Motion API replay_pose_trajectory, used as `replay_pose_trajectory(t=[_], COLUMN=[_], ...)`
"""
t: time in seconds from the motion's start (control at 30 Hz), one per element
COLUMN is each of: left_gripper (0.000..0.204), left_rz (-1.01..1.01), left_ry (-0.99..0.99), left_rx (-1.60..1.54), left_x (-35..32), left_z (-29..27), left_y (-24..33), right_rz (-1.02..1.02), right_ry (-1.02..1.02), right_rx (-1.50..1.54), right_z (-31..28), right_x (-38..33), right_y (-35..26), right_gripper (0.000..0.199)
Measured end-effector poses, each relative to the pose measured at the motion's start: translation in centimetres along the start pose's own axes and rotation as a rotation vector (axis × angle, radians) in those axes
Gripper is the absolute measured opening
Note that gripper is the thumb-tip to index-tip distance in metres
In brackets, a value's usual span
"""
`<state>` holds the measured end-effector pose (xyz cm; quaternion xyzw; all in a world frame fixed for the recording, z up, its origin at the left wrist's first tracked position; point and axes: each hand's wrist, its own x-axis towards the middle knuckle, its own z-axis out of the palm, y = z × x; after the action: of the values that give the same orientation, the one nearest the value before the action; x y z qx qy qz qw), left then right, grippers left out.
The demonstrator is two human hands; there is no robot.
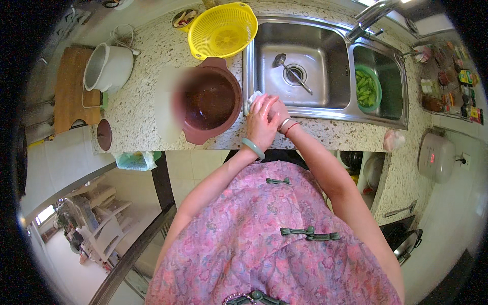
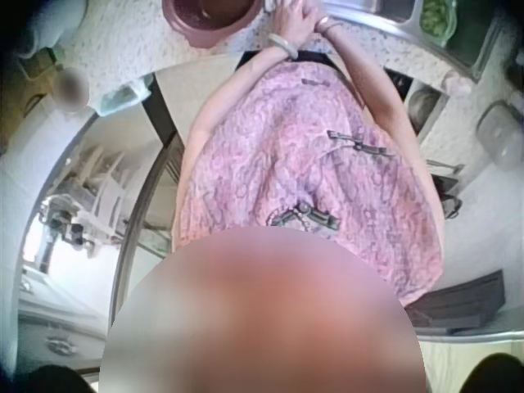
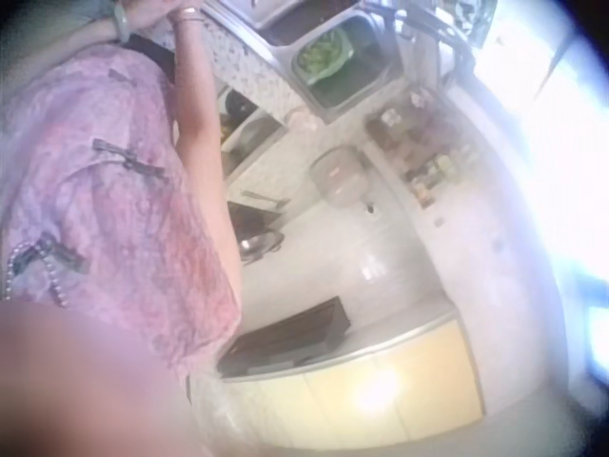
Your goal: The person scrubs the inside of a brown ceramic pot with a cloth, rinses it under running water, and then places a lid on it. They then wipe the pot's exterior with a paper towel and place a wooden cutting board on the counter.
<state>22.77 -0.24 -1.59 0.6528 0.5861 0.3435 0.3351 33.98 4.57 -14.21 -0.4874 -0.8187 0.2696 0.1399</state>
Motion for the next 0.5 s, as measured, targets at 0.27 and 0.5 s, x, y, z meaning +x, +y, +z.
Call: replay_pose_trajectory(t=[0.27,0.5], left_gripper=[0.049,0.046], left_rz=[-0.259,-0.178], left_ry=[-0.344,-0.533], left_rx=[-0.318,-0.416], left_x=[-0.2,-0.4], left_z=[1.4,4.5], left_y=[-2.1,-2.4], right_rz=[0.309,0.325], right_ry=[-0.066,0.055], right_rx=[-0.565,-0.283], right_z=[-10.8,-10.3], right_x=[-6.7,-10.6], right_y=[-3.6,-6.0], right_gripper=[0.029,0.019])
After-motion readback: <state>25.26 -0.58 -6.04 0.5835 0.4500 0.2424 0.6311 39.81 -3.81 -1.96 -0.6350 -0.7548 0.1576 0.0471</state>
